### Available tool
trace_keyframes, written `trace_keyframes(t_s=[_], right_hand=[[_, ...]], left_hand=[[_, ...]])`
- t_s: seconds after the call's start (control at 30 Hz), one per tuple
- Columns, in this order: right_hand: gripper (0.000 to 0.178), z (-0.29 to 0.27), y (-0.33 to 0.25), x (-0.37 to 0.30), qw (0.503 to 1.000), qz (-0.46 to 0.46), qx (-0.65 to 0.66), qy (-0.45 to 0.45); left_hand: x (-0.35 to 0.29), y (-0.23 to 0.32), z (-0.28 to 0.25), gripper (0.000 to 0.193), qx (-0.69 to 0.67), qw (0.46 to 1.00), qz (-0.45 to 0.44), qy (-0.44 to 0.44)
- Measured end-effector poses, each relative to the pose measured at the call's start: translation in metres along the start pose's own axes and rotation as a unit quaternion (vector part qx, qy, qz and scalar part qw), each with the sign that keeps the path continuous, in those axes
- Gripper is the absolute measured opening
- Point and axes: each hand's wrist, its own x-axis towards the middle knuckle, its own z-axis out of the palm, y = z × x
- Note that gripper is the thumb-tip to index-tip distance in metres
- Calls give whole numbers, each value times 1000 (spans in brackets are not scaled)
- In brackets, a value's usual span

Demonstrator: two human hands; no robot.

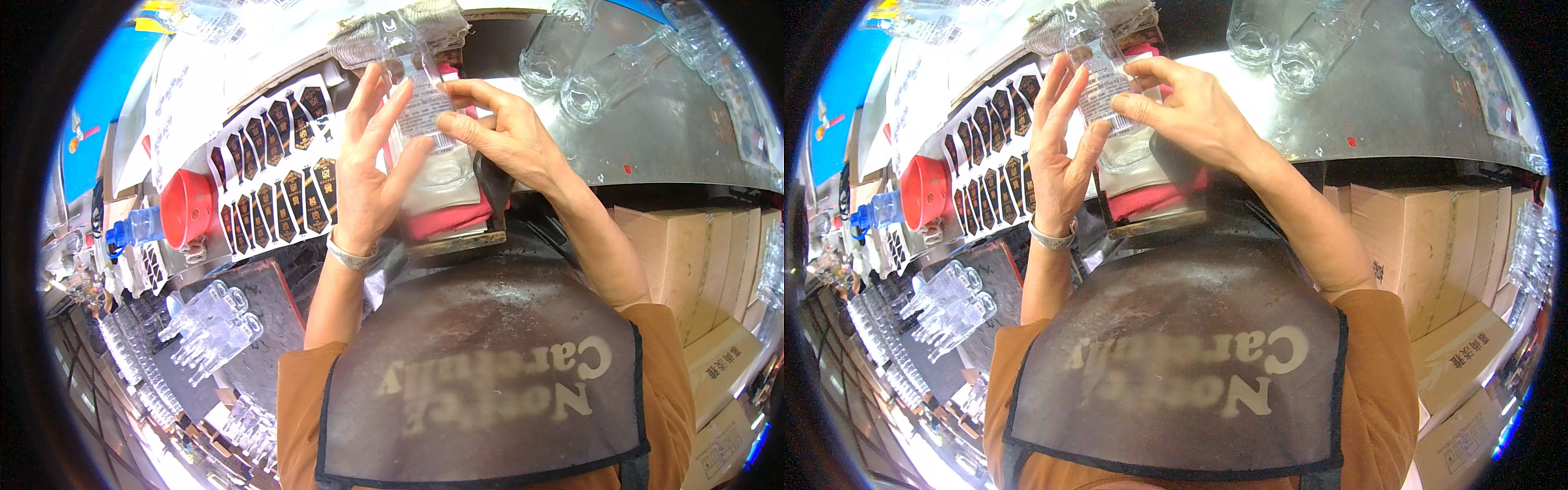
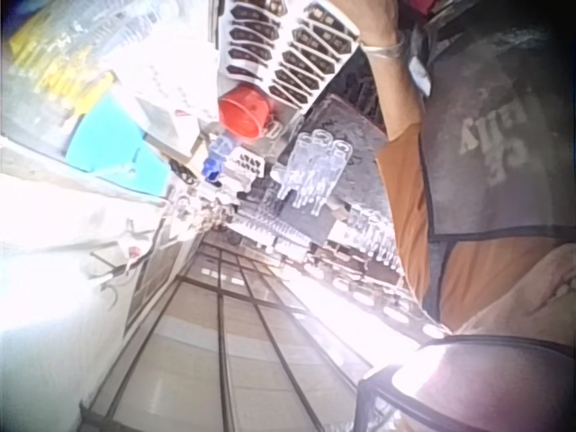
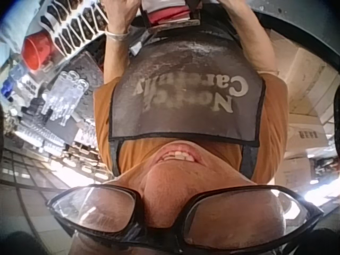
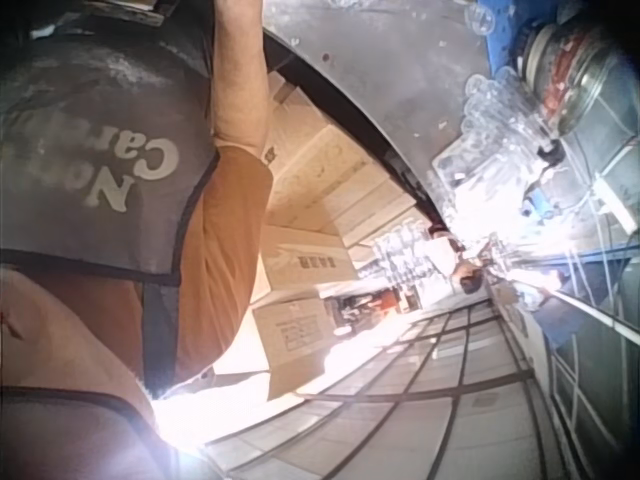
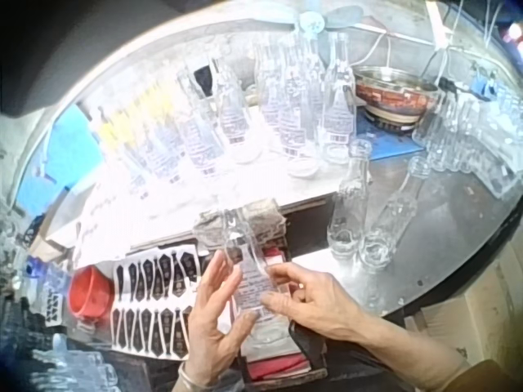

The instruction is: The person repeatedly picks up clear plastic bottles, places a rectangular label on each bottle, and wipes the label with a dark cloth. The person then sets the labeled bottle aside and repeats the process with the next bottle.

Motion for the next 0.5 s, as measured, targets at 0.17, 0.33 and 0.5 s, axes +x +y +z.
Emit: trace_keyframes(t_s=[0.17,0.33,0.5], right_hand=[[57,-1,-4,-2,1000,17,11,-5],[38,-12,18,3,987,74,139,14],[31,-26,18,7,919,80,363,132]], left_hand=[[1,1,0,59,5,1000,4,-5],[0,1,0,58,-5,1000,-6,1],[1,1,-1,61,23,1000,4,0]])
